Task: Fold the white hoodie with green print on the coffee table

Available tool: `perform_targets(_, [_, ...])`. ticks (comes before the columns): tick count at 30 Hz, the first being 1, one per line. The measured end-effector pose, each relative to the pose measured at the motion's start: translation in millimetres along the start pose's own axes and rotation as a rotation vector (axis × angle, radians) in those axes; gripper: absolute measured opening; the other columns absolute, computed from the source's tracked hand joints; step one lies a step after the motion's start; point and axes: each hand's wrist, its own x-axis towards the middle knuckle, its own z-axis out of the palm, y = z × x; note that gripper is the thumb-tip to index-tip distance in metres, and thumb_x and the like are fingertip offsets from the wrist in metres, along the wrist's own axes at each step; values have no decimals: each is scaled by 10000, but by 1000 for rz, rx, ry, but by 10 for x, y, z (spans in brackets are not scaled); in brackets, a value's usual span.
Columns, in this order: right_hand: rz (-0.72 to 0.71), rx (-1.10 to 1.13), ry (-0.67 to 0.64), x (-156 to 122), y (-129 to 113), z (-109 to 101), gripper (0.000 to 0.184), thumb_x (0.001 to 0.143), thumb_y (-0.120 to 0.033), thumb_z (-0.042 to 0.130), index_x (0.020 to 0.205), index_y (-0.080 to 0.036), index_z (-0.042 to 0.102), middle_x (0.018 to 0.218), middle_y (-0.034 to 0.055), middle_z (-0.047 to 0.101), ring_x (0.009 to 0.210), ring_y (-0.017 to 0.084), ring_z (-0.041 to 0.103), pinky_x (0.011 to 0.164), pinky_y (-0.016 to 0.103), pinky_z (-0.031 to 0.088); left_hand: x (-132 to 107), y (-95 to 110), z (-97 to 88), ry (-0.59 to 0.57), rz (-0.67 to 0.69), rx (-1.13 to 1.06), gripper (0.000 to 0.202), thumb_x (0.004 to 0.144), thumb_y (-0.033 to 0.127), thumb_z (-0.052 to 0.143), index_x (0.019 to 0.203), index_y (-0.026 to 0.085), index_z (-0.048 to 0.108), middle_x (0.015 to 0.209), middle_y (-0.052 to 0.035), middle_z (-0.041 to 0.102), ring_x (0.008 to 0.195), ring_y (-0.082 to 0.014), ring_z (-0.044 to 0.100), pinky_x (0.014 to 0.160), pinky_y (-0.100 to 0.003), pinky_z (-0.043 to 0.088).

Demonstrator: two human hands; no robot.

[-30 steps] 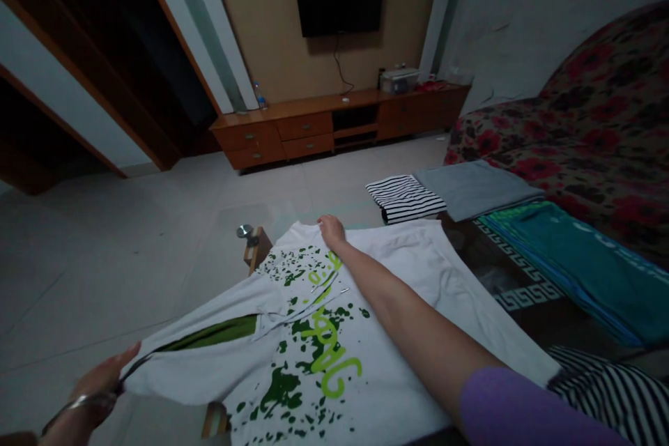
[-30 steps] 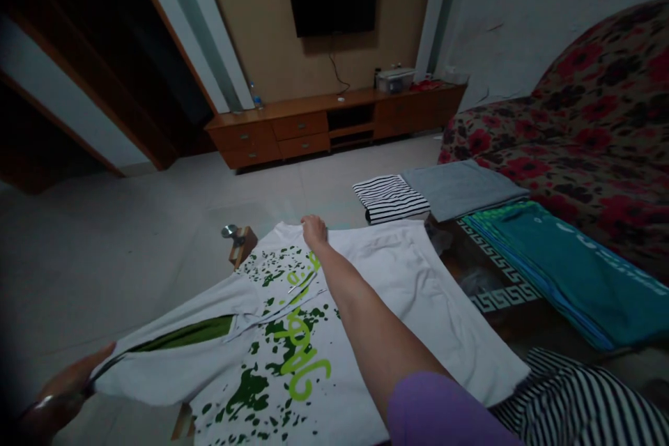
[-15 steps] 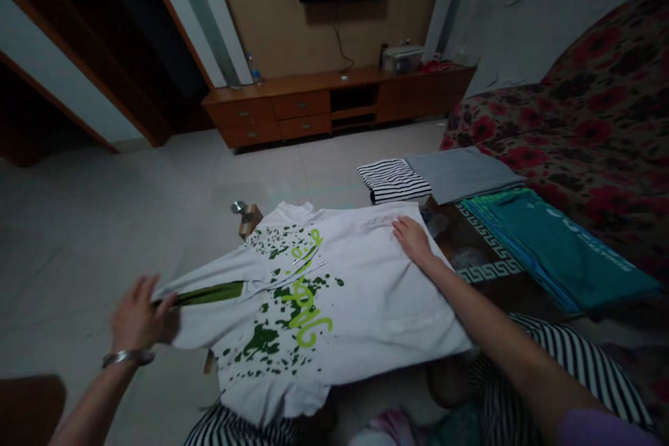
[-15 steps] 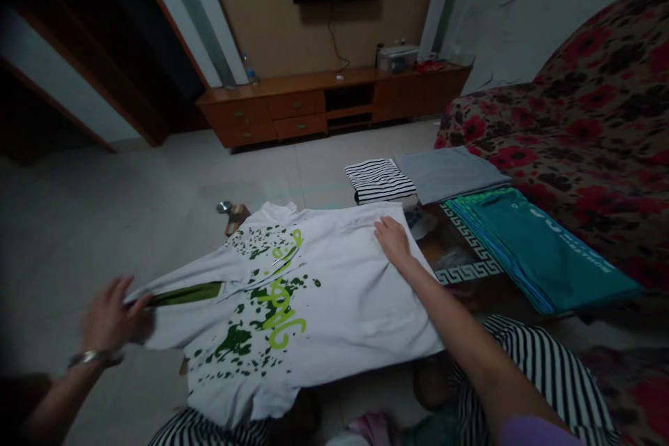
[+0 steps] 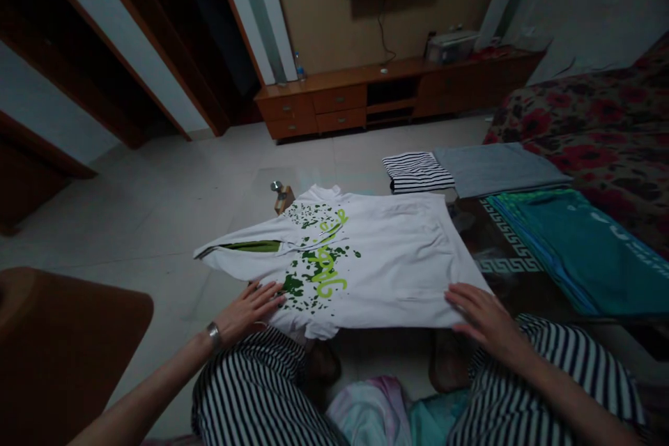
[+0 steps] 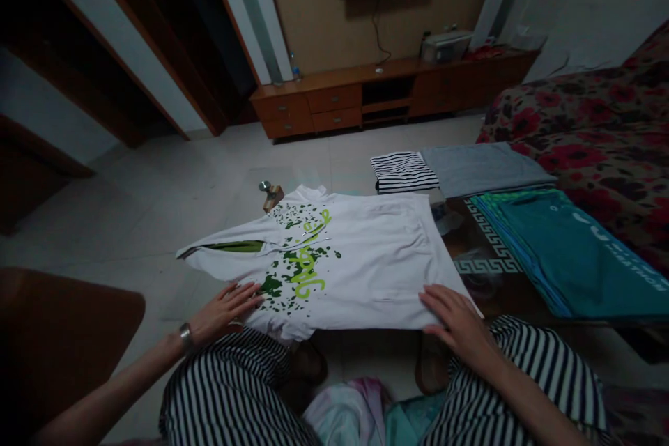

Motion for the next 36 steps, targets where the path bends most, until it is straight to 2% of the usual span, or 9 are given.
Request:
perform_targets(4, [68,-80,-29,-303,-221,53,660,788,-156,473,1422,-302,362,1438,70,423,1289,237,432,1001,437,426,-25,70,153,-11,6,62,720,831,65,466,1465,331,253,1520,-40,276,1409,-209,233,1141,-438,169])
perform_targets(8, [149,-131,58,-285,-206,95,679,744,-9,369,1369,-262,445,1325,100,530,1199,228,506,961,419,444,124,262,205,27,0,83,738,821,-21,360,1462,333,265,1513,-33,295,1407,-216,237,1125,-453,188])
perform_targets(13, [75,-83,58,-352,-96,87,416,836,-100,412,1202,-193,589,1153,111,615,1058,235,560,860,377,471,214,500,102,37,-62,-26,749,802,-8,389,1452,350,282,1529,-8,267,1413,-243,196,1102,-484,223])
perform_targets(17, [78,-31,88,-417,-40,66,277,886,-198,446,1080,-211,644,1097,88,639,1022,226,578,849,376,460,111,488,-5,10,-83,-222,759,747,29,452,1430,342,340,1535,-15,251,1412,-266,198,1091,-501,256])
perform_targets(22, [88,44,133,-443,-79,-22,255,907,-240,432,1036,-201,648,1082,82,667,1034,227,600,885,406,460,-94,452,-160,-95,-70,-441,574,840,132,432,1386,309,436,1504,-35,324,1393,-269,264,1097,-487,278])
perform_targets(26, [41,107,43,-596,-194,-249,254,903,-228,433,1023,-212,656,1020,72,694,962,212,640,855,373,495,-306,564,-367,-155,-74,-578,435,911,260,402,1330,273,516,1433,-70,438,1306,-246,424,1078,-429,335])
perform_targets(30, [49,150,-30,-766,-310,-558,260,898,-242,455,1066,-238,653,1058,66,690,1003,217,636,887,372,499,-488,675,-706,-234,-71,-775,408,933,375,386,1267,250,583,1320,-67,562,1195,-231,538,1033,-360,396])
perform_targets(33, [82,192,-30,-765,-353,-794,253,896,-280,466,1054,-245,661,1038,65,694,995,219,638,877,370,508,-516,647,-1041,-278,-115,-913,439,921,429,397,1253,228,601,1277,-65,595,1167,-240,557,1029,-356,399])
perform_targets(36, [133,275,-29,-612,-342,-1023,254,904,-316,460,1030,-240,667,1014,72,692,974,209,639,855,347,515,-415,526,-1360,-274,-164,-977,452,897,418,409,1289,261,572,1342,-31,540,1232,-247,502,1080,-389,329])
